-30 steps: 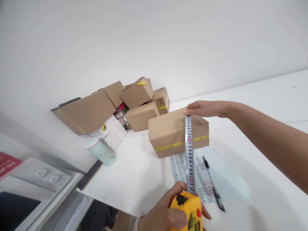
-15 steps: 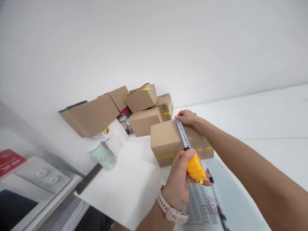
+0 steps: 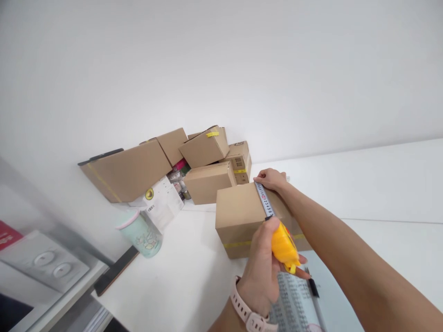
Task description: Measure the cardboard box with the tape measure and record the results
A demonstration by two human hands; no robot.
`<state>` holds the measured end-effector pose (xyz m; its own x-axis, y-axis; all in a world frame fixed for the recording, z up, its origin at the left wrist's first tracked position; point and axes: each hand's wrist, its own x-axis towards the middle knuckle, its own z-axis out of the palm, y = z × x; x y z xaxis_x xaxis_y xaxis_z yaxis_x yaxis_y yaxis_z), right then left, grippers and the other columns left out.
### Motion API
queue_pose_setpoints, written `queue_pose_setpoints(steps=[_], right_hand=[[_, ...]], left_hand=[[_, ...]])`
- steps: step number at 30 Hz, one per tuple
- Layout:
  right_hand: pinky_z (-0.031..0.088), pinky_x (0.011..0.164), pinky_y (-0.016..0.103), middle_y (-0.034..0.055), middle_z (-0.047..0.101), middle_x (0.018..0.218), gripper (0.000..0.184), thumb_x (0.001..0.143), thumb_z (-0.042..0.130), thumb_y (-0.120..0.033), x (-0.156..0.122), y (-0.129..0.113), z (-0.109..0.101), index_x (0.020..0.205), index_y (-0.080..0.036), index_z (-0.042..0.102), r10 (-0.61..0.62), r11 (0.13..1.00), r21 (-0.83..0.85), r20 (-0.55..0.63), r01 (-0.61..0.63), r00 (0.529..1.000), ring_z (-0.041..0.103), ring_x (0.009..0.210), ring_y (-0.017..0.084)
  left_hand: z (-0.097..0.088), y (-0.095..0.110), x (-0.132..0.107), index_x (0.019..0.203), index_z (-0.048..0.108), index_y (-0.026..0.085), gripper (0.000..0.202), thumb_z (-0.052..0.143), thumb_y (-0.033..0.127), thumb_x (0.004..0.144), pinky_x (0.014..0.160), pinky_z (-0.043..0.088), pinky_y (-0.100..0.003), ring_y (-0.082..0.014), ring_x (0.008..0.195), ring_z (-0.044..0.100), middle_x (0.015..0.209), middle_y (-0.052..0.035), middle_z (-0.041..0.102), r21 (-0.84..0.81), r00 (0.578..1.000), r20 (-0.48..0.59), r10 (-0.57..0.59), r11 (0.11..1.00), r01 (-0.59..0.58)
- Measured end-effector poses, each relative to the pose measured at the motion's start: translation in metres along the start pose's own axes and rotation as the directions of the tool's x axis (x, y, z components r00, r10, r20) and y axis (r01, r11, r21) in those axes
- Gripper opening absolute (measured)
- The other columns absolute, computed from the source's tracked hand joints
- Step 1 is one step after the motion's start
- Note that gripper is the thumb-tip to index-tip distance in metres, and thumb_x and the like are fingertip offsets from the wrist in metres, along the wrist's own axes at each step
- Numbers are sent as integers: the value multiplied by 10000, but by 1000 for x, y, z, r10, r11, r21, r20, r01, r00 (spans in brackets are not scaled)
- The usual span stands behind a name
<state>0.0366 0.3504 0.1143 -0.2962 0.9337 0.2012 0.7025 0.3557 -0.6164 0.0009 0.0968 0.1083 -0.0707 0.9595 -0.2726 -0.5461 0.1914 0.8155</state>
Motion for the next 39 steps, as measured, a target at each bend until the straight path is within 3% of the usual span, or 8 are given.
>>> queue_pose_setpoints(steps=[12,17,20,22,24,27,35,39], right_hand=[[463,876,431,38,751,806,248,765,667,-474,-12,-8,-10,728,-232,711,21,971,238,-21,-15,1000,665,859,261],[496,924,340,91,705,1204,451,899,491,-587,-58,30,-55,1110,-228,664,111,893,450,-184,-17,977,641,1073,217],[479,977,427,158,709,1151,477,908,491,-597,-108,73,-66,1081,-192,674,261,866,485,-237,-118,936,639,1096,278],[460,1010,461,157,705,1168,507,922,447,-636,-141,94,-61,1090,-221,684,343,817,528,-121,-232,932,632,1125,305],[446,1046,446,112,670,1276,556,929,380,-678,-168,100,-53,1268,-305,617,274,762,602,32,-237,961,594,1209,294],[457,1053,401,33,553,1445,615,918,368,-706,-187,81,-49,1458,-419,427,118,754,634,127,-172,985,531,1293,266],[538,765,418,120,591,1261,547,826,527,-694,-152,16,-68,1175,-273,559,112,977,207,-284,-53,952,607,992,300],[495,816,416,131,608,1101,468,861,477,-662,-133,18,-59,1084,-253,524,103,986,158,-344,-50,933,560,1072,318]], left_hand=[[-1,4,-8,960,547,164,537,684,601,680,410,517,-255,-162,596,633,913,-52,555,6,1000,-22,-9,1000,9],[-53,1,-56,1143,571,218,634,794,548,650,586,562,-280,-180,711,641,944,-50,615,139,966,-77,247,962,-235],[-97,-3,-74,1292,509,250,761,796,563,660,674,571,-318,-238,825,663,962,-66,641,289,860,-247,446,881,-374],[-118,-3,-74,1301,501,248,752,776,571,681,666,571,-331,-250,837,672,983,-72,637,339,820,-309,481,862,-378],[-130,1,-65,1238,535,229,679,757,571,695,628,571,-334,-237,791,674,991,-70,621,322,843,-302,446,880,-350],[-132,14,-48,1136,567,203,568,726,555,720,580,567,-323,-211,744,661,986,-64,607,274,896,-193,400,899,-342],[-109,80,-16,1072,549,176,487,693,523,762,555,556,-278,-175,707,665,1034,-73,611,325,874,-66,481,839,-437],[-95,70,-24,1076,547,198,475,726,498,753,567,543,-247,-145,698,632,964,-36,600,333,854,-36,518,812,-479]])
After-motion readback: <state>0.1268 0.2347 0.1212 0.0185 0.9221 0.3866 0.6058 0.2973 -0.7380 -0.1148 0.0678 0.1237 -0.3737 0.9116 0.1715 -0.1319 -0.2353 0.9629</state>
